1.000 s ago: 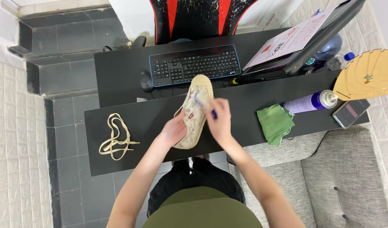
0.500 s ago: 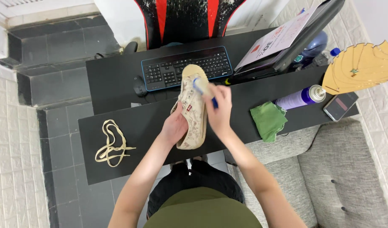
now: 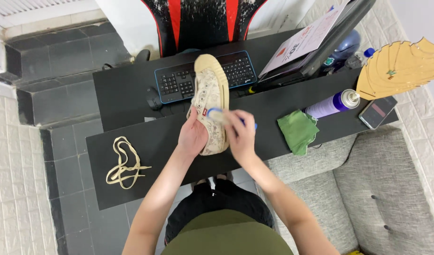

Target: Cleaning a shoe by removing the laces, brushing the surface, and wiping it with a cloth

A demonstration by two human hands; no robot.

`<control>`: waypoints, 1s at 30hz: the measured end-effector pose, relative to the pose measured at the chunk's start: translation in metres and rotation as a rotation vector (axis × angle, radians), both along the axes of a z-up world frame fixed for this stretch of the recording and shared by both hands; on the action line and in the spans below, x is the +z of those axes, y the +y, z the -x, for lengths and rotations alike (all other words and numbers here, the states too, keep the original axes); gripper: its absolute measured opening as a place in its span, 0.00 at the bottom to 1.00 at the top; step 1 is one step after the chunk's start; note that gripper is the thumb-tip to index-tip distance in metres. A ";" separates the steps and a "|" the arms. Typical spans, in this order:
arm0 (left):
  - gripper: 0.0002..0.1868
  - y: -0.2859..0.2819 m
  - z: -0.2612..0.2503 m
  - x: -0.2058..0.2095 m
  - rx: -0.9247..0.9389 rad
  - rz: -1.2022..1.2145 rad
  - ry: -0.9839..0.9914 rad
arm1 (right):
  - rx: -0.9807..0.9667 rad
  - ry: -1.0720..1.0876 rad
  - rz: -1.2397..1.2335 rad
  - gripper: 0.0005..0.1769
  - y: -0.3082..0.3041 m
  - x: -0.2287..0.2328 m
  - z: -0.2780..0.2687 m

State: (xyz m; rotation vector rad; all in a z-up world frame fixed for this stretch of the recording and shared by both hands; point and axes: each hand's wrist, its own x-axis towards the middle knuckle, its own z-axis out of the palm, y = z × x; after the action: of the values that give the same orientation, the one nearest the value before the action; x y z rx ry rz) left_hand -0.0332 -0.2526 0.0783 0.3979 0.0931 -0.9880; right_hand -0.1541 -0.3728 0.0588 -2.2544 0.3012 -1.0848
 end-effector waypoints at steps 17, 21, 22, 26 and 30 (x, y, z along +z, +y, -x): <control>0.27 -0.008 -0.001 0.019 0.132 0.103 0.103 | -0.007 0.078 0.089 0.22 0.027 -0.041 0.066; 0.25 -0.014 -0.006 0.010 0.125 0.150 0.081 | 0.049 0.034 0.142 0.15 0.021 -0.125 0.079; 0.25 -0.013 -0.007 0.010 0.124 0.157 0.073 | 0.048 0.027 0.149 0.15 0.011 -0.105 0.078; 0.26 -0.011 -0.002 0.001 0.091 0.124 0.107 | 0.010 0.013 0.199 0.13 0.000 -0.069 0.086; 0.28 -0.007 -0.001 0.014 0.060 0.082 0.112 | 0.086 0.050 0.191 0.14 0.028 -0.050 0.085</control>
State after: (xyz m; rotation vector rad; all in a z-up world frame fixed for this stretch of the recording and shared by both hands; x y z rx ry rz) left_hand -0.0321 -0.2591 0.0919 0.2629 0.1640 -0.9516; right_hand -0.2392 -0.3446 0.0093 -2.4416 0.1235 -1.0523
